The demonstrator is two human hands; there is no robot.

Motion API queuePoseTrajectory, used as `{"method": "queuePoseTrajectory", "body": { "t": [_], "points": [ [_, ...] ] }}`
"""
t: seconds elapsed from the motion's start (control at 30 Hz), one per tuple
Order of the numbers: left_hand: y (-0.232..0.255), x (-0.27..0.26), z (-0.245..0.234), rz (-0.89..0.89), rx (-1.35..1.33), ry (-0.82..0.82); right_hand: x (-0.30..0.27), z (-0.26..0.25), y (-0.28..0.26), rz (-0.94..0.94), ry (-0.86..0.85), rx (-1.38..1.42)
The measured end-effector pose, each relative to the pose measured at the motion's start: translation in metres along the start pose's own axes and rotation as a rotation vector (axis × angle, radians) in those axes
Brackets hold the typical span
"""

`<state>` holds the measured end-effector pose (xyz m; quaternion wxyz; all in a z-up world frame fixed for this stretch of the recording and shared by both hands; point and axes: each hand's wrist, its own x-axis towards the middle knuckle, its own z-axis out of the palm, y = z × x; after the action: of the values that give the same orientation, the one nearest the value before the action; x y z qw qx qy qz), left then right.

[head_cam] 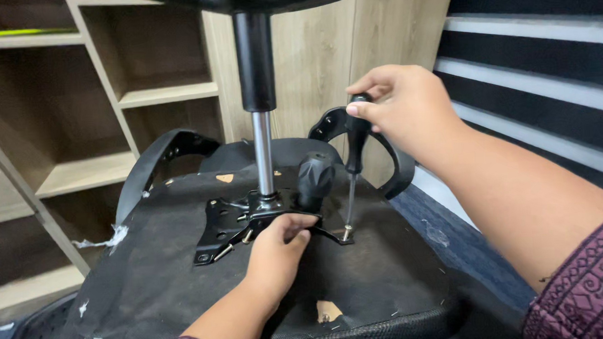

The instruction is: The person uses a screwdriver to tighten screws on the underside of an office chair seat, securing the metal mounting plate to the seat cushion. The person repeatedly positions and turns the screwdriver to fasten multiple screws.

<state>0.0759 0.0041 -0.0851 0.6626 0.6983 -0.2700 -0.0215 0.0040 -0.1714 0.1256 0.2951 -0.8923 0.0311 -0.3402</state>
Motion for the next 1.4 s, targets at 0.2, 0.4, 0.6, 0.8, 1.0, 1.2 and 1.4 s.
{"method": "queuePoseTrajectory", "body": {
  "t": [0.2,0.4,0.6,0.8,1.0,1.2,1.4],
  "points": [
    [0.013,-0.003,0.002,-0.049,0.19,-0.026,-0.004,0.006,0.008,-0.003,0.047,0.062],
    [0.022,-0.005,0.002,-0.058,0.192,-0.024,-0.004,0.008,0.012,-0.015,0.031,0.03],
    [0.028,-0.006,0.002,-0.136,0.187,-0.035,-0.015,0.011,0.004,-0.027,0.093,0.062],
    [0.028,-0.007,0.001,-0.146,0.191,-0.039,-0.029,0.02,0.005,0.066,0.074,-0.012],
    [0.021,-0.005,0.002,-0.113,0.186,-0.025,-0.03,0.02,0.017,-0.006,0.137,-0.052],
    [0.023,-0.008,0.009,0.064,0.233,-0.032,-0.043,0.015,0.017,-0.001,0.181,-0.044],
    [0.029,-0.009,0.024,0.51,0.478,-0.117,-0.052,0.017,0.02,-0.118,0.207,-0.116]
  ]
}}
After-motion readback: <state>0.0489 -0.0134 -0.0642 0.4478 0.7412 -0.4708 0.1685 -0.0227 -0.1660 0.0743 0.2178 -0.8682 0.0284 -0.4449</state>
